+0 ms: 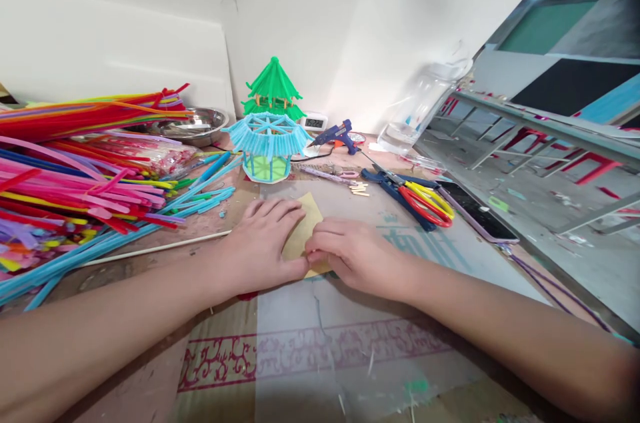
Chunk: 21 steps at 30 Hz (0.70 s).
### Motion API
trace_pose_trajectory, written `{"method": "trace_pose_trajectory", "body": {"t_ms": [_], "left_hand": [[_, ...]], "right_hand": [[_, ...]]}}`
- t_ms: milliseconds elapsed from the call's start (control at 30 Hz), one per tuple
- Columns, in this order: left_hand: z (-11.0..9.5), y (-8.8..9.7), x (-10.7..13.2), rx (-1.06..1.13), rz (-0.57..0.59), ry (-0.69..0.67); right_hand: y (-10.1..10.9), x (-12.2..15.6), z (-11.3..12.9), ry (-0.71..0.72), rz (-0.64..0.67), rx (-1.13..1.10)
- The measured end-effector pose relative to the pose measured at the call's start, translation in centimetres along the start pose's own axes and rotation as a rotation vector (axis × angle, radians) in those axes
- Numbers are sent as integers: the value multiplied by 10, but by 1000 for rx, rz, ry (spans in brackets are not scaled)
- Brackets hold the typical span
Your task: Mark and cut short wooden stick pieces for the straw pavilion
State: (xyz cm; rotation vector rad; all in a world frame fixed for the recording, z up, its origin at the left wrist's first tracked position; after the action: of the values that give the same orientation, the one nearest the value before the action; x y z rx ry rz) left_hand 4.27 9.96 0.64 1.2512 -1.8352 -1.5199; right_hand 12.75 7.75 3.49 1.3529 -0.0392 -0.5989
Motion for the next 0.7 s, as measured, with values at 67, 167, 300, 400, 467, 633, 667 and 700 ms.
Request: {"method": "trace_pose_trajectory", "body": {"t_ms": [67,167,300,400,467,633,667,700], "left_hand": [[0,-1,0,-11,6,-1],[-1,-1,0,-18,9,-2],[-1,-1,-1,-18,-4,-3],[1,-2,-1,-30,-4,9],[1,-2,-1,-36,-3,6],[1,-2,-2,-42,5,9],[0,-2,-2,-43,6,7],[0,-2,-2,-44,7,6]], "right_hand": [[2,-1,-1,19,-17,89],[5,-1,-9,7,-67,68],[4,0,-14,9,-96,-7],[5,0,-15,-19,-107,6],[2,-1,-12,-7,-73,-24],[5,-1,-18,-47,-99,17],[4,-1,-17,-33,-87,3],[4,-1,-17,-24,-84,-2]]}}
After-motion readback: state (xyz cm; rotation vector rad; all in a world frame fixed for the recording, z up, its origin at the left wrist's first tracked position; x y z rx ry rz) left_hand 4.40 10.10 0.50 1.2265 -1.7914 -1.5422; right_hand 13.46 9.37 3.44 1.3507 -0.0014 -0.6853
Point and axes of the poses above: each hand's wrist, its own x-axis away from the middle knuckle, its own y-axis out of the back of the hand, z = x × y, the point moved 9 cm from there along -x, towards the middle knuckle, and after that the axes turned 6 degrees about y, right-handed, at the moved point
